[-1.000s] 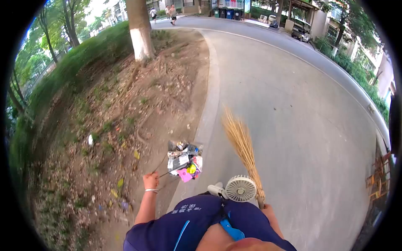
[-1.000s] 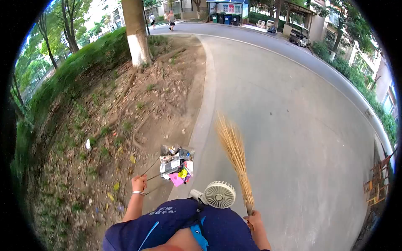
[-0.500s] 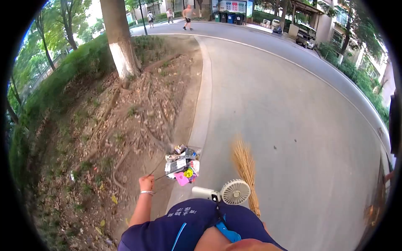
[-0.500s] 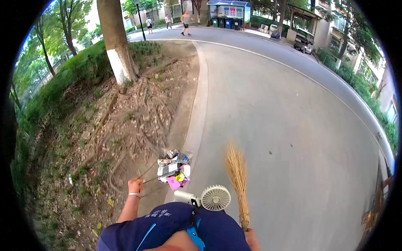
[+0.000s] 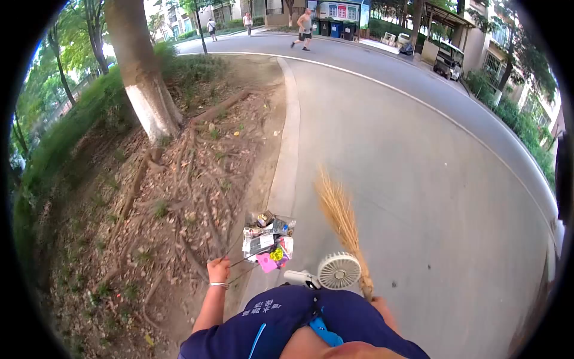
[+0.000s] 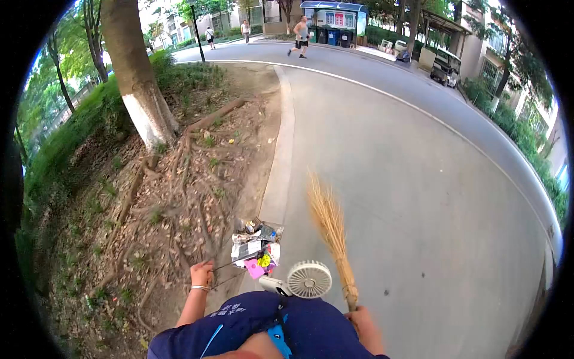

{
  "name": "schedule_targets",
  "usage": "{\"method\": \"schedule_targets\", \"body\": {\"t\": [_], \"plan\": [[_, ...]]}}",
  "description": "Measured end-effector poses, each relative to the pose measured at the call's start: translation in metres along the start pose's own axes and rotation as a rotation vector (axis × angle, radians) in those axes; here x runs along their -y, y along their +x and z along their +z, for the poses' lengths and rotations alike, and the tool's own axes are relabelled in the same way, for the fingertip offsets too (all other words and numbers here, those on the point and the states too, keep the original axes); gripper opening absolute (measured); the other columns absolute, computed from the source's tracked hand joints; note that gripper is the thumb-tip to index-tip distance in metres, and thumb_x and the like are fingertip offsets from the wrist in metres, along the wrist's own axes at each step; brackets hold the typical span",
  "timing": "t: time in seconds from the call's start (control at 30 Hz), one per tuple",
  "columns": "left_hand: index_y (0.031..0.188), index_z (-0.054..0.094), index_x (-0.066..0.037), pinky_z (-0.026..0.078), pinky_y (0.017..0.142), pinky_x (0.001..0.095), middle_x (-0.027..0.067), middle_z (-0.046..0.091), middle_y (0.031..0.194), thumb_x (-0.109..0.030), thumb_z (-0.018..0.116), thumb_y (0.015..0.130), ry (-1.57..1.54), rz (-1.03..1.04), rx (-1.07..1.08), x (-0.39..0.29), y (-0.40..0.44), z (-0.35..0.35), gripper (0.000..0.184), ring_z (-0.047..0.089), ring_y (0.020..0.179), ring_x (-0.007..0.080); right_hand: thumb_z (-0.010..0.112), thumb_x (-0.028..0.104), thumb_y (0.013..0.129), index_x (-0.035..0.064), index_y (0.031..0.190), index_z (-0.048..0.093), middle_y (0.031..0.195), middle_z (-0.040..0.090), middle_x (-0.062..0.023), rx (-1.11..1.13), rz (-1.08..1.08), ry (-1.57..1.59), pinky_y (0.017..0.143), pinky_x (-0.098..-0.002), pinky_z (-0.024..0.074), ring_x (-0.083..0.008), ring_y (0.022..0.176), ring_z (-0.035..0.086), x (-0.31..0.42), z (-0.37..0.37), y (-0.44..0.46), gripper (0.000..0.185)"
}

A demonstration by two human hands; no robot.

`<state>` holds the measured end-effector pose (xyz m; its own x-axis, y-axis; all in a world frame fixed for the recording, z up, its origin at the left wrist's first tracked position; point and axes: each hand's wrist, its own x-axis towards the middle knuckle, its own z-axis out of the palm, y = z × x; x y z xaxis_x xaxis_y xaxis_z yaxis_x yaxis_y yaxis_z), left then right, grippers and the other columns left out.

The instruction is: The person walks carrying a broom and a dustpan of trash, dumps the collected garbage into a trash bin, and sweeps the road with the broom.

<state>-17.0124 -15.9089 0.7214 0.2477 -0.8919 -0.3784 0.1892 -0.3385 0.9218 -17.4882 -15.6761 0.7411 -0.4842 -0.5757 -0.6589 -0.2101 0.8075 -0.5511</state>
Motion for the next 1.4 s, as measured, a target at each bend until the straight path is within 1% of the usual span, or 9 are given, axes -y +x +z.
{"method": "schedule_targets", "body": {"t": [0.17,0.4,0.5,0.53,0.67,1.0,1.13,1.27,1.4], "plan": [[0.081,0.06,0.008,0.022,0.033,0.0249,0.0006,0.046,0.052,0.001,0.056,0.072,0.066,0.024,0.003,-0.078,0.14,0.152,0.012,0.035,0.034,0.0081,0.071,0.015,0.062,-0.0084,0.1,0.058,0.085,0.062,-0.0186,-0.09,0.043,0.005,0.076,-0.0367,0.0464,-0.0267,0.082,0.061,0.08,-0.044,0.136,0.046],[0.082,0.061,0.005,0.027,0.032,0.0245,0.0017,0.048,0.05,-0.002,0.058,0.069,0.113,0.072,0.005,-0.14,0.381,0.382,0.015,0.039,0.034,0.0098,0.07,0.015,0.061,-0.0073,0.104,0.057,0.091,0.062,-0.0212,-0.006,0.214,0.264,0.078,-0.037,0.0454,-0.0303,0.088,0.061,0.289,-0.135,0.346,0.05],[0.085,0.058,0.009,0.022,0.032,0.0232,0.0024,0.046,0.051,0.002,0.055,0.071,0.038,0.009,-0.039,-0.19,0.448,0.499,0.016,0.035,0.033,0.0086,0.069,0.008,0.062,-0.0073,0.101,0.057,0.08,0.062,-0.0169,-0.1,0.061,-0.031,0.068,-0.0357,0.048,-0.0275,0.074,0.062,0.376,-0.195,0.486,0.043],[0.081,0.061,0.006,0.025,0.032,0.0236,0.0003,0.047,0.049,0.0,0.054,0.069,0.064,0.037,-0.031,-0.186,0.479,0.513,0.016,0.037,0.034,0.0083,0.068,0.006,0.063,-0.0065,0.098,0.058,0.074,0.061,-0.0147,-0.041,0.021,-0.022,0.06,-0.036,0.0493,-0.0253,0.065,0.062,0.363,-0.188,0.549,0.039],[0.086,0.059,0.008,0.024,0.032,0.0227,0.0005,0.046,0.05,0.0,0.055,0.069,0.05,0.045,-0.09,-0.239,0.588,0.632,0.019,0.035,0.033,0.0076,0.067,0.004,0.067,-0.0007,0.08,0.052,0.059,0.053,-0.0082,0.18,0.096,0.188,0.033,-0.0318,0.04,-0.017,0.04,0.051,0.542,-0.257,0.688,0.02],[0.086,0.057,0.011,0.022,0.032,0.0219,0.0002,0.046,0.052,0.001,0.056,0.072,0.03,-0.016,-0.081,-0.3,0.934,0.932,0.017,0.032,0.035,0.0055,0.068,0.004,0.066,-0.0053,0.092,0.056,0.063,0.055,-0.009,0.144,0.092,0.244,0.039,-0.0324,0.0412,-0.0166,0.043,0.051,0.823,-0.334,1.033,0.03],[0.086,0.058,0.01,0.021,0.032,0.0225,-0.0007,0.045,0.05,0.001,0.055,0.071,0.08,0.031,-0.061,-0.361,1.054,1.077,0.018,0.032,0.034,0.0063,0.069,0.006,0.065,-0.0047,0.088,0.055,0.06,0.054,-0.0084,-0.034,0.07,0.08,0.04,-0.0317,0.0419,-0.0168,0.044,0.051,0.979,-0.412,1.067,0.029],[0.088,0.057,0.012,0.022,0.033,0.0239,0.0004,0.045,0.05,0.001,0.056,0.072,0.099,0.004,-0.023,-0.393,1.192,1.193,0.019,0.032,0.033,0.0072,0.069,0.005,0.064,-0.0053,0.082,0.053,0.055,0.051,-0.0086,0.097,0.154,0.171,0.037,-0.032,0.0415,-0.0178,0.041,0.051,1.019,-0.452,1.22,0.026],[0.088,0.058,0.012,0.023,0.033,0.0241,0.0008,0.044,0.051,0.002,0.055,0.072,0.043,0.001,0.01,-0.439,1.293,1.336,0.019,0.032,0.034,0.0077,0.069,0.004,0.066,-0.0058,0.082,0.053,0.055,0.051,-0.0084,0.035,0.211,0.203,0.037,-0.0323,0.0412,-0.0181,0.041,0.051,1.152,-0.529,1.345,0.025]]}}
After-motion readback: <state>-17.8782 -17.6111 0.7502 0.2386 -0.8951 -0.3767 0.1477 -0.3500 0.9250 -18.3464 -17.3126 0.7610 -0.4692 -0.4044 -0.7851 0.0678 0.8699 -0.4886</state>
